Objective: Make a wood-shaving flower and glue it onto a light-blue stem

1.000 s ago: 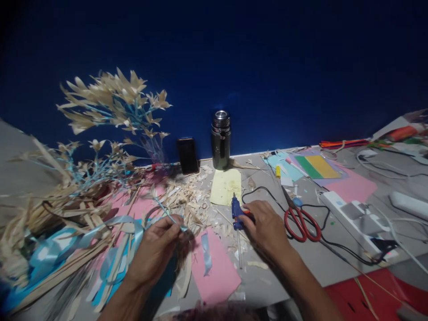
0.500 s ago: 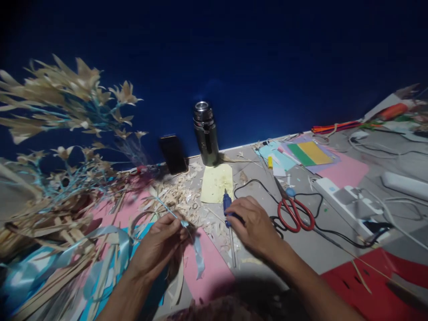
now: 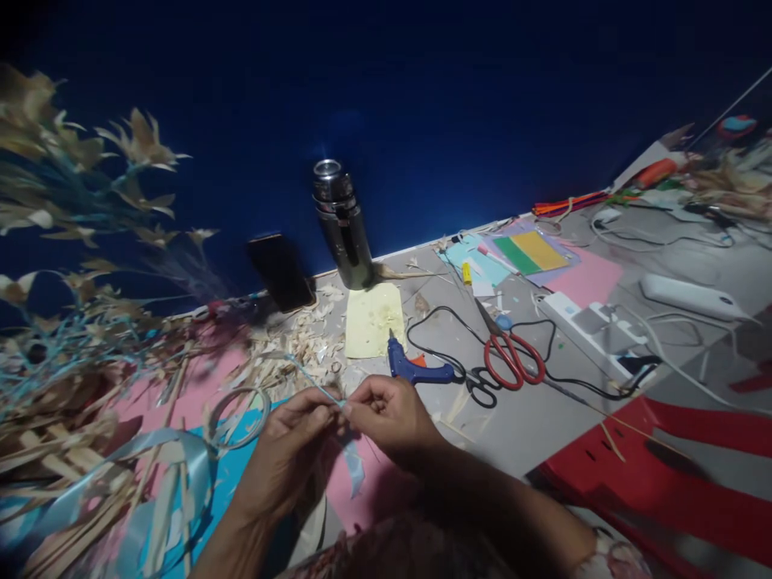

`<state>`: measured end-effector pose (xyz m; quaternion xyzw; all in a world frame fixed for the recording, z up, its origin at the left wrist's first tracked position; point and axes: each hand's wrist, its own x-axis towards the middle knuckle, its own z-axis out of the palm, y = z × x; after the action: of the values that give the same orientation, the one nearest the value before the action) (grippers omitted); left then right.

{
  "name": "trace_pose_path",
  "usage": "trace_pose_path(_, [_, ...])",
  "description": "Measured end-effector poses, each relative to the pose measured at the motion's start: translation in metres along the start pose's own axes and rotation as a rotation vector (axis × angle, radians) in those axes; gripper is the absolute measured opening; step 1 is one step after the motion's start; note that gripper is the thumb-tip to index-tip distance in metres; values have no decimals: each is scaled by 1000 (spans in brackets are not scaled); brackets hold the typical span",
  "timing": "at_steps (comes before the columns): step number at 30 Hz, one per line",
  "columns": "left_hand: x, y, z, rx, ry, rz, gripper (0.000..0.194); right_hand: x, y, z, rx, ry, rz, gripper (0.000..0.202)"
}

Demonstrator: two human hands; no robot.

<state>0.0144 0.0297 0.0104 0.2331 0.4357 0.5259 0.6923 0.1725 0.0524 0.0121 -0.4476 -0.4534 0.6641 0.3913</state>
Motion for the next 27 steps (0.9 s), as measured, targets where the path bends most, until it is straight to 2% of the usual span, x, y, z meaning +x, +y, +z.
trace_pose_path(4, [-2, 6, 6, -21, 28, -11, 27, -1, 10, 3, -184, 108, -146, 10])
trace_pose_path(8, [-3, 6, 8, 104, 90, 40, 28, -2, 17, 5, -335, 156, -259, 12])
trace_pose_path(11, [-4, 5, 4, 217, 97, 61, 29, -3, 14, 2, -265, 92, -167, 13])
trace_pose_path(15, [-6, 2, 0, 198, 9, 42, 25, -1, 11, -4, 6, -91, 29, 17])
trace_pose_path(17, [-7, 1, 0, 145, -13, 26, 23, 0, 12, -4, 64, -111, 62, 19])
trace_pose_path(21, [-6, 1, 0, 128, 14, 40, 22, 0, 11, 0, 47, -92, 32, 19])
trace_pose_path(24, [-4, 3, -2, 142, 54, 61, 24, -2, 0, -10, -151, -88, -9, 16])
trace_pose_path(25, [-3, 3, -3, 145, 71, 69, 24, -2, -5, -19, -288, -77, -51, 14])
trace_pose_path(27, [-1, 5, -6, 146, 102, 83, 24, -2, -11, -42, -673, -15, -229, 12])
